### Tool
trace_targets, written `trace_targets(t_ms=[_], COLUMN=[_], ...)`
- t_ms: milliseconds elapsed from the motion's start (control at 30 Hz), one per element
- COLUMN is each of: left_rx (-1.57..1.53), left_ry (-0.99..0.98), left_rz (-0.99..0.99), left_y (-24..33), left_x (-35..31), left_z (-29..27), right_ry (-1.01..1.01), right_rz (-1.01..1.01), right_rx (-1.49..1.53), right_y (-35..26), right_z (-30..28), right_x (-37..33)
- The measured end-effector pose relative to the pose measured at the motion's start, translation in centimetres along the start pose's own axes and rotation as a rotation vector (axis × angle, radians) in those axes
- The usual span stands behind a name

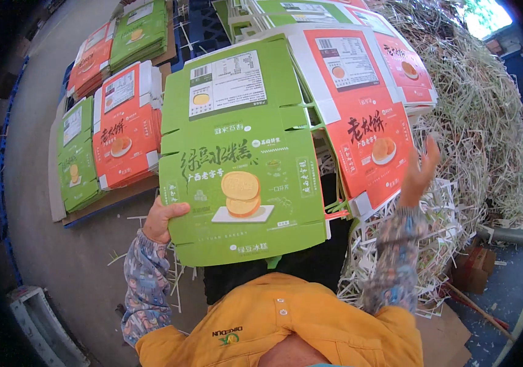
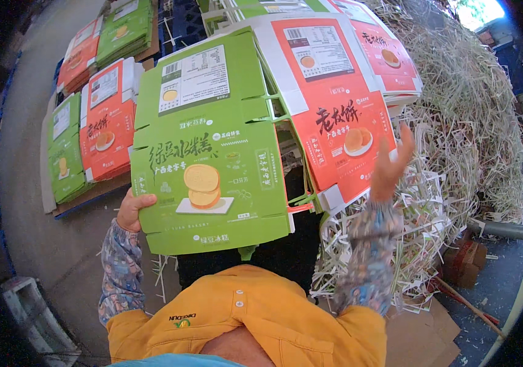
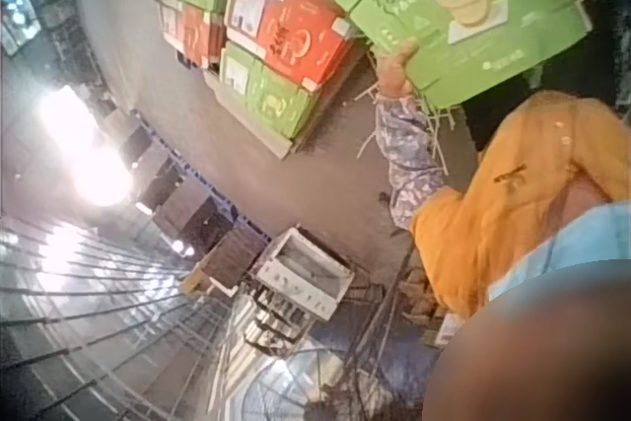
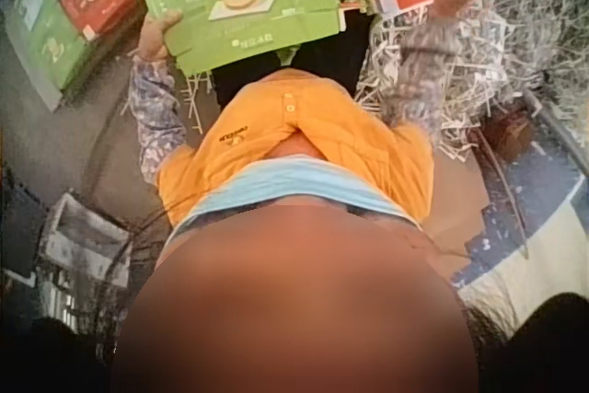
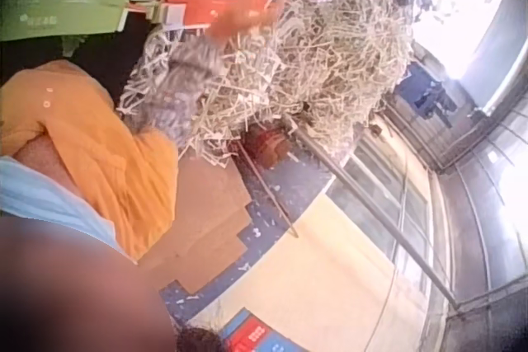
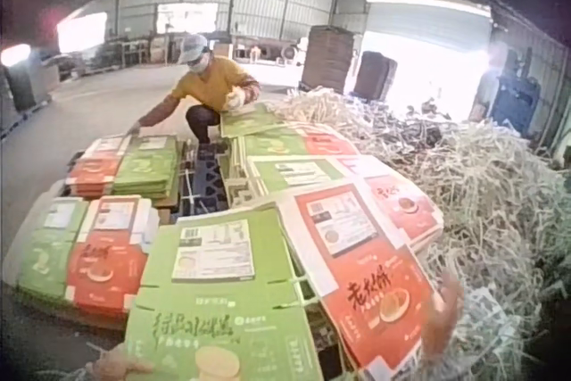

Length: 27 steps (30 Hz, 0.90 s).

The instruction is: Unwrapping stacks of flat cardboard food boxes by removing plastic straps and then sorting or restacking them.

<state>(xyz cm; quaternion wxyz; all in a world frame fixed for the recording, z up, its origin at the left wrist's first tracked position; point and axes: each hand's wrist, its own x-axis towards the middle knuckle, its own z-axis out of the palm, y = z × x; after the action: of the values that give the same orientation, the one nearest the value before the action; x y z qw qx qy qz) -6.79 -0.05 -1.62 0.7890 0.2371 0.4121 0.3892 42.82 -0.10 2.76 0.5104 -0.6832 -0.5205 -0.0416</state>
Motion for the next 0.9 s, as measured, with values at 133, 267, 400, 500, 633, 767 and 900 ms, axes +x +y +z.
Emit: trace_targets(t_ms=[133,267,400,500,633,767,900], left_rx=[-0.020,0.005,0.422,0.229,0.550,0.345,0.171], left_ry=[0.006,0.020,0.052,0.152,0.278,0.302,0.421], left_rz=[0.043,0.017,0.107,-0.097,0.111,0.374,0.563], left_y=[0.6,0.6,3.5,9.0,12.7,9.2,6.5], left_x=[-0.6,-0.9,-1.0,-3.7,-11.6,-17.4,-19.4], left_z=[0.9,0.7,-0.3,-1.9,-3.5,-4.6,-4.5], right_ry=[-0.302,-0.410,-0.577,-0.591,-0.557,-0.605,-0.625], right_rz=[-0.482,-0.459,-0.297,-0.342,-0.373,-0.365,-0.464], right_rx=[-0.047,-0.220,-0.553,-0.529,-0.561,-0.557,-0.458], right_y=[-5.7,-8.0,-6.8,-6.2,-5.7,-4.7,-5.4], right_z=[13.0,23.9,27.2,28.0,28.8,29.2,29.1], right_x=[6.1,9.5,9.4,9.0,8.8,9.0,11.7])
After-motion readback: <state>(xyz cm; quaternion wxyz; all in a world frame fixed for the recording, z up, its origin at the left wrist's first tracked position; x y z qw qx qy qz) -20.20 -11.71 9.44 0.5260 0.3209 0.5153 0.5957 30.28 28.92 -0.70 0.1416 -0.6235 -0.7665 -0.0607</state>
